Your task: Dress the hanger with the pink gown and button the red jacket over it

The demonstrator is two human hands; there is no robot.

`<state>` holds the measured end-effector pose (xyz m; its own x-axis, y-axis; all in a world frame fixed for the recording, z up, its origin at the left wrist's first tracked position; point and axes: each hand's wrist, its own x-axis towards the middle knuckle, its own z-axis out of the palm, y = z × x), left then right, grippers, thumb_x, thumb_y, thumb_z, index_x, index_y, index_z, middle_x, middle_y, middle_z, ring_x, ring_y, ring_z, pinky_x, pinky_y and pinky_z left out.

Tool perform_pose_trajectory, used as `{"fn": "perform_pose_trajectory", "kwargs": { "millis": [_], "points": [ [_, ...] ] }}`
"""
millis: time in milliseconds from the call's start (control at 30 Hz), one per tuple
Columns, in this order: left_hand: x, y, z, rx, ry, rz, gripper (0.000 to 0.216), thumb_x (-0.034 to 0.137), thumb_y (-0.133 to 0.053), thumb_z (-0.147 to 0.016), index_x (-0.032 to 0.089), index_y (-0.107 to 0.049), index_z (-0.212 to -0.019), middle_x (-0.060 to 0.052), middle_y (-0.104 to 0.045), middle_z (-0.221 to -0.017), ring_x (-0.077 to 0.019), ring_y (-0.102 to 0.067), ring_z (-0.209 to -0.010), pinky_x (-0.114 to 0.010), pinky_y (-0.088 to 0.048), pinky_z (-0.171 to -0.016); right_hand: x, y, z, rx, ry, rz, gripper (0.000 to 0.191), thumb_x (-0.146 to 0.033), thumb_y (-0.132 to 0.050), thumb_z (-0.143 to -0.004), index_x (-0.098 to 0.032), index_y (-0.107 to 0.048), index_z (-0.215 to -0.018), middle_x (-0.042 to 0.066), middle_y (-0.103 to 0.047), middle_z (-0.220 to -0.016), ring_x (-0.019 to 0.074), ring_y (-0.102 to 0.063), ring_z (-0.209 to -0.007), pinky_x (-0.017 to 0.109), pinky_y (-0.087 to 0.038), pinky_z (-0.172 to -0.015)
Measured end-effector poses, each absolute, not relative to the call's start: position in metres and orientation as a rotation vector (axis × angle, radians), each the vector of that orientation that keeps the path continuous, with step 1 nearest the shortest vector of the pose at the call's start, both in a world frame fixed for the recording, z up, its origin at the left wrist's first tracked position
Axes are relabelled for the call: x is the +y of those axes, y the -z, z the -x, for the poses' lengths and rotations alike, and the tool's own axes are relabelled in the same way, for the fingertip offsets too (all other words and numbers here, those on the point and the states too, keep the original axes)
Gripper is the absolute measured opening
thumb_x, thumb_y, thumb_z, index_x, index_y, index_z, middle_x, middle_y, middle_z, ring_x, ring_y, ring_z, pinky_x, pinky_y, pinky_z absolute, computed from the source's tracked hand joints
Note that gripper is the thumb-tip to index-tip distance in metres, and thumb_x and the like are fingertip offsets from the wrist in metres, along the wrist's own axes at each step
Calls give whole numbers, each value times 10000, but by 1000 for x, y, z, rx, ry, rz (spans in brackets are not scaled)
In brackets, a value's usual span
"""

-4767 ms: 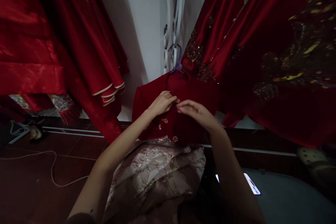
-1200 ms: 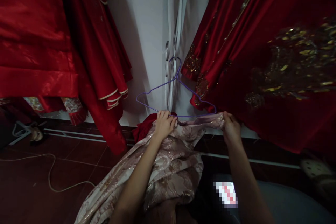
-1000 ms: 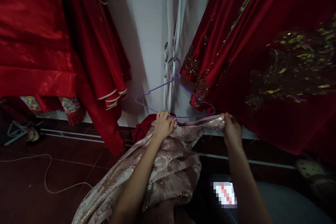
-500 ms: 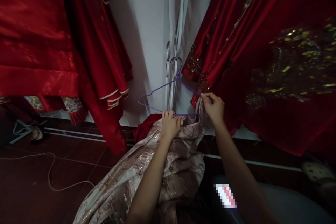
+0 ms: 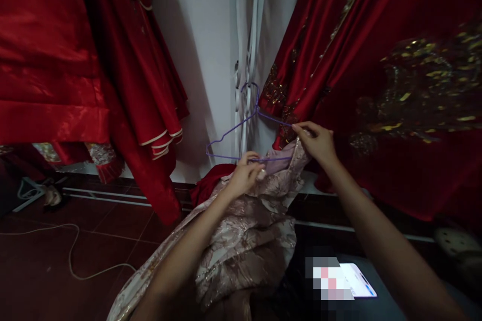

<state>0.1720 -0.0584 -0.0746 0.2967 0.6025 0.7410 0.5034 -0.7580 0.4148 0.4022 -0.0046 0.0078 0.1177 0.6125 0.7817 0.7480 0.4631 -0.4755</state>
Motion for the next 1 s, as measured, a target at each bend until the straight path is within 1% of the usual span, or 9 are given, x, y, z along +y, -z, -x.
{"fn": "perform_pose_trajectory", "kwargs": {
  "millis": [67, 133, 200, 367, 500, 600, 767, 867, 1000],
  "points": [
    [-51, 70, -138, 1183, -1711, -2206, 321, 334, -365, -904, 179, -631, -814, -87, -481, -1116, -155, -501, -1002, -304, -418, -890, -3, -10, -405, -1584, 99, 1205, 256, -484, -558, -786, -256, -670, -814, 0, -686, -806, 189, -596, -754, 347, -383, -792],
    [-42, 69, -99, 1452, -1935, -1898, 325, 353, -356, -904, 162, -612, -841, -87, -480, -1036, -144, -514, -929, -279, -426, -846, -3, -10, -406, -1586, 69, 1197, 269, -497, -560, -782, -252, -669, -802, -4, -684, -785, 187, -601, -732, 342, -395, -771],
    [-35, 73, -65, 1688, -2034, -1680, 344, 379, -356, -901, 155, -600, -809, -71, -486, -946, -135, -517, -871, -255, -422, -811, -2, -11, -406, -1590, 53, 1202, 280, -511, -560, -777, -252, -667, -792, -9, -679, -761, 185, -602, -714, 340, -402, -760],
    [-26, 91, -24, 1942, -1852, -1682, 386, 401, -368, -894, 166, -562, -658, -25, -504, -735, -114, -506, -698, -220, -383, -662, -1, -10, -406, -1598, 42, 1190, 308, -537, -547, -777, -252, -663, -795, -11, -675, -757, 183, -602, -705, 333, -415, -741],
    [-21, 103, -21, 1996, -1764, -1694, 384, 379, -378, -893, 174, -526, -605, -16, -492, -636, -118, -490, -647, -224, -344, -612, 2, -6, -406, -1598, 7, 1179, 359, -573, -525, -771, -241, -661, -795, 6, -675, -756, 192, -598, -704, 324, -429, -702],
    [-18, 108, -19, 1983, -1791, -1690, 372, 362, -364, -900, 175, -530, -624, -17, -499, -632, -122, -492, -640, -230, -337, -602, 5, -4, -407, -1620, -12, 1162, 366, -575, -523, -769, -237, -661, -794, 8, -674, -758, 191, -598, -702, 316, -434, -687],
    [-20, 102, -14, 1953, -1851, -1773, 394, 373, -325, -914, 175, -550, -659, -36, -532, -705, -129, -498, -678, -245, -351, -631, 5, -5, -408, -1613, 18, 1155, 333, -550, -542, -769, -238, -659, -788, 1, -672, -767, 187, -603, -714, 315, -427, -711],
    [-19, 78, -21, 1945, -1825, -1923, 397, 378, -318, -917, 174, -576, -695, -48, -559, -751, -142, -503, -734, -263, -364, -695, 3, -4, -405, -1612, -14, 1153, 332, -550, -543, -766, -237, -654, -777, 2, -663, -746, 183, -594, -694, 307, -425, -695],
    [-12, 29, -46, 1844, -1692, -2282, 382, 396, -333, -910, 179, -608, -757, -59, -594, -825, -169, -499, -830, -299, -353, -785, 1, 5, -395, -1619, -105, 1133, 347, -551, -531, -769, -222, -642, -770, 9, -653, -745, 178, -583, -711, 289, -427, -687]
  ]
}}
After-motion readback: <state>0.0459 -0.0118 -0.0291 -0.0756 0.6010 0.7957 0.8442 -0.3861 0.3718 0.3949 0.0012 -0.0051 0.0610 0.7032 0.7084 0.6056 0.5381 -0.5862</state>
